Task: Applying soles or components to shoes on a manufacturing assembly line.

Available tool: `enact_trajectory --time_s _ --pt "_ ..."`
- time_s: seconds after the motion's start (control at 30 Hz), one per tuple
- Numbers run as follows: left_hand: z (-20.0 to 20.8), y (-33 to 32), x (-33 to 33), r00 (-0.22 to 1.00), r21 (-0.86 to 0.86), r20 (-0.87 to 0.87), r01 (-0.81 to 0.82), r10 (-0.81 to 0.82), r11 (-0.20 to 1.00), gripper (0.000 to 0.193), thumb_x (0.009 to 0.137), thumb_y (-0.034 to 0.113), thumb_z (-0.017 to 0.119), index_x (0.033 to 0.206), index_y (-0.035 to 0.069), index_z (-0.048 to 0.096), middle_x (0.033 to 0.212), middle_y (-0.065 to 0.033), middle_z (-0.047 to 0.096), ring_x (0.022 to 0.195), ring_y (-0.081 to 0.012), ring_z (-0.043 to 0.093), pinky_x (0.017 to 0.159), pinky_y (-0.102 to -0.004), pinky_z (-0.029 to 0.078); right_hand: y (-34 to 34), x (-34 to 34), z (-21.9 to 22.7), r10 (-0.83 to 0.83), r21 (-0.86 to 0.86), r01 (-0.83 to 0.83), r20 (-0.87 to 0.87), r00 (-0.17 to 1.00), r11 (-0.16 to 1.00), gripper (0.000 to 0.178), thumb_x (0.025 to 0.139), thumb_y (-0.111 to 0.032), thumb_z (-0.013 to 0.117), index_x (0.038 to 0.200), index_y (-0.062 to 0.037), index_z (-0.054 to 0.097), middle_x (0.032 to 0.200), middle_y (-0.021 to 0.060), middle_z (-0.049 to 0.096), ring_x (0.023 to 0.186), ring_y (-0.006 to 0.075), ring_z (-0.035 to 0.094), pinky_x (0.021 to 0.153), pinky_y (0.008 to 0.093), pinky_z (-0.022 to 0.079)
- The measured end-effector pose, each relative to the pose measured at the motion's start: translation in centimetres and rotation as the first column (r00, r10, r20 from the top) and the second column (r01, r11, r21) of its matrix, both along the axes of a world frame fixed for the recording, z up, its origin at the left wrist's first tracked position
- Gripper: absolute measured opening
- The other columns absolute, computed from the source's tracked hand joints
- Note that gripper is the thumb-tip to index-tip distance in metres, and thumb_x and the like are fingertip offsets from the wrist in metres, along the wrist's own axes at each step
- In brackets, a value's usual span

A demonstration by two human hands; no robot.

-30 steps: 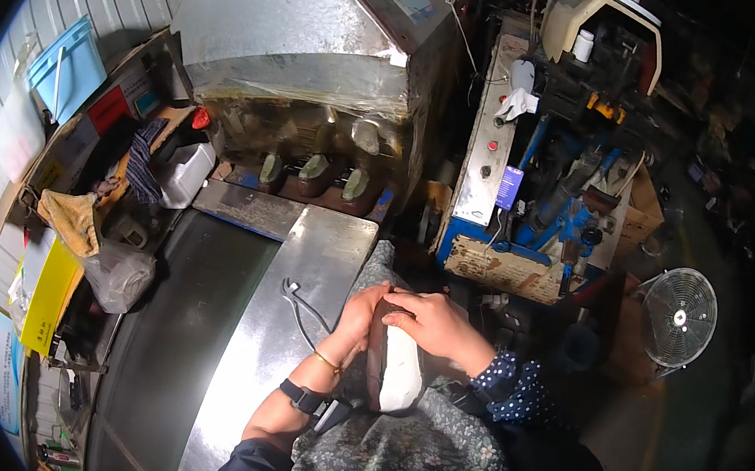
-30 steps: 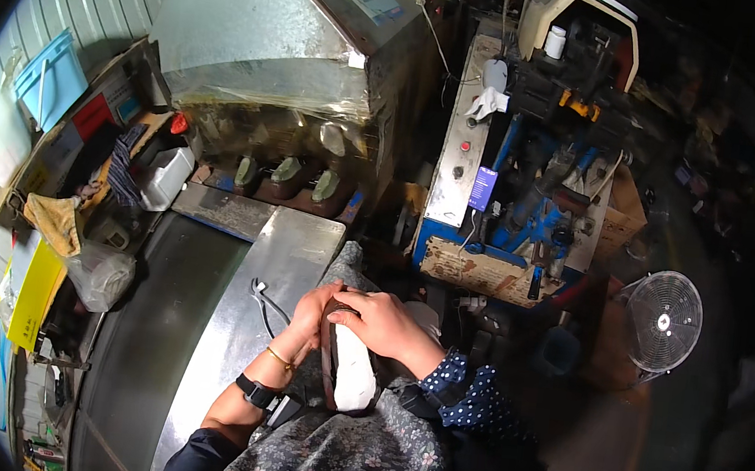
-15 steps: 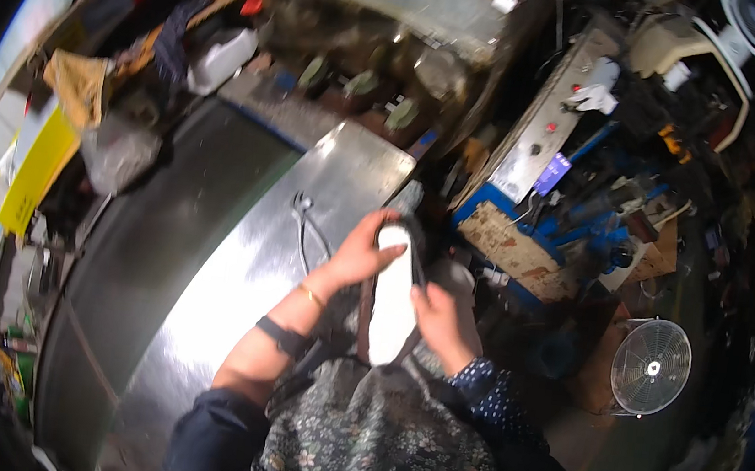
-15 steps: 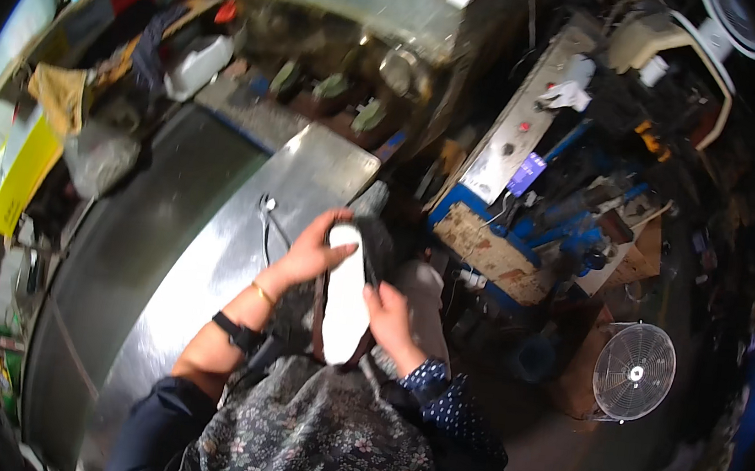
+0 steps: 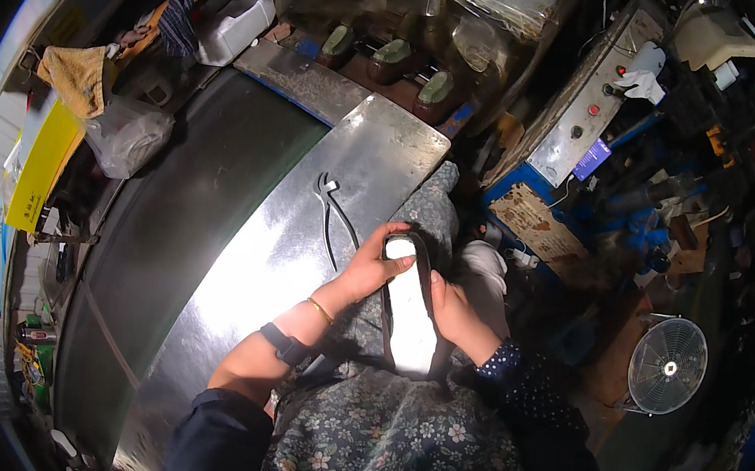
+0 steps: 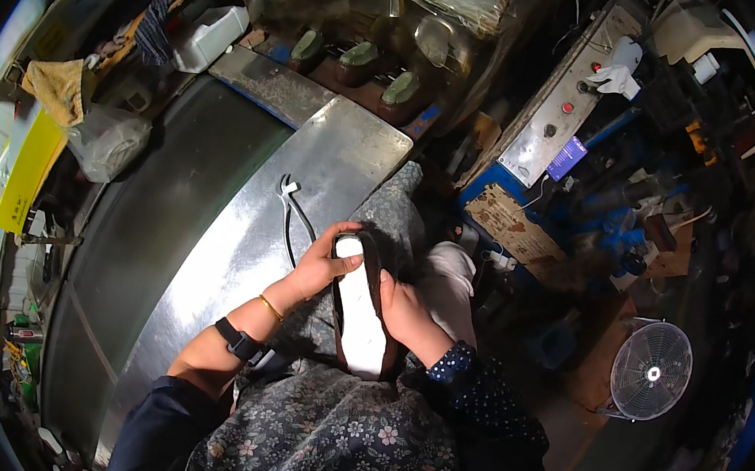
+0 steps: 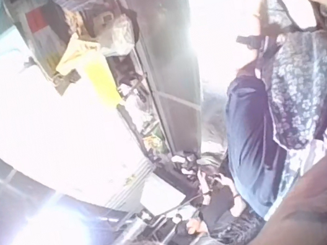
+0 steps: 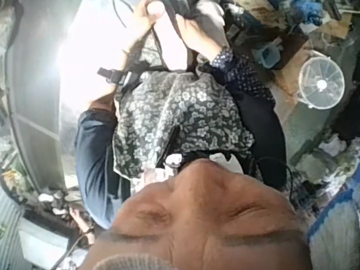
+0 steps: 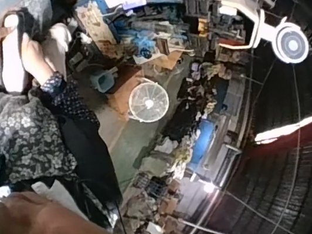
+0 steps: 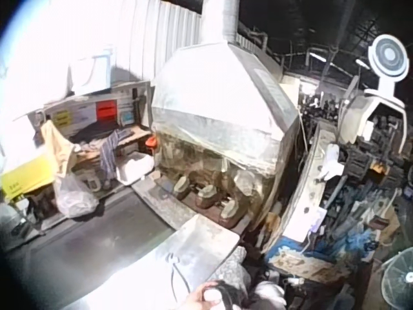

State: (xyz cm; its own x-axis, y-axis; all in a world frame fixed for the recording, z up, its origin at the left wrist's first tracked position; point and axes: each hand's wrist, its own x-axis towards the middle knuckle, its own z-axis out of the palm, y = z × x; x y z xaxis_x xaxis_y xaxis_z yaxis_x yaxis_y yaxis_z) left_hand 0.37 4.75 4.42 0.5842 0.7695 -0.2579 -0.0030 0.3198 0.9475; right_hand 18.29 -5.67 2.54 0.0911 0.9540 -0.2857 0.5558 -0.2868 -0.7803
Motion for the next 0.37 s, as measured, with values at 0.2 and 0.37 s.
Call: enact_trajectory --time_s 0.2,0.37 --pt "0.2 1.2 1.3 0.994 0.072 -0.112 0.021 -0.013 0.997 0.054 0.087 0.008 0.073 0.134 0.002 0.047 0.116 -0.0115 0.058 0.103 -0.0173 0.055 0.087 -0.0302 0.048 1.8 -2.3 2.7 -0.097 0.329 -0.294 0.798 0.595 0.898 0.028 0.094 -0.015 0.056 0.112 0.0051 0.062 0.067 0.0106 0.063 0.059 0.0237 0.066 0.053 0.0322 0.054" --pt "-0.2 1.8 2.3 0.973 0.345 -0.231 0.084 -0.002 0.935 0.059 0.086 0.019 0.076 0.135 0.003 0.047 0.116 -0.0162 0.059 0.105 -0.0212 0.057 0.091 -0.0307 0.047 0.4 1.6 2.6 0.041 0.297 -0.183 0.428 0.903 0.937 0.037 0.096 -0.025 0.057 0.132 -0.0174 0.055 0.115 0.0177 0.068 0.081 0.0321 0.072 0.068 0.0416 0.058"
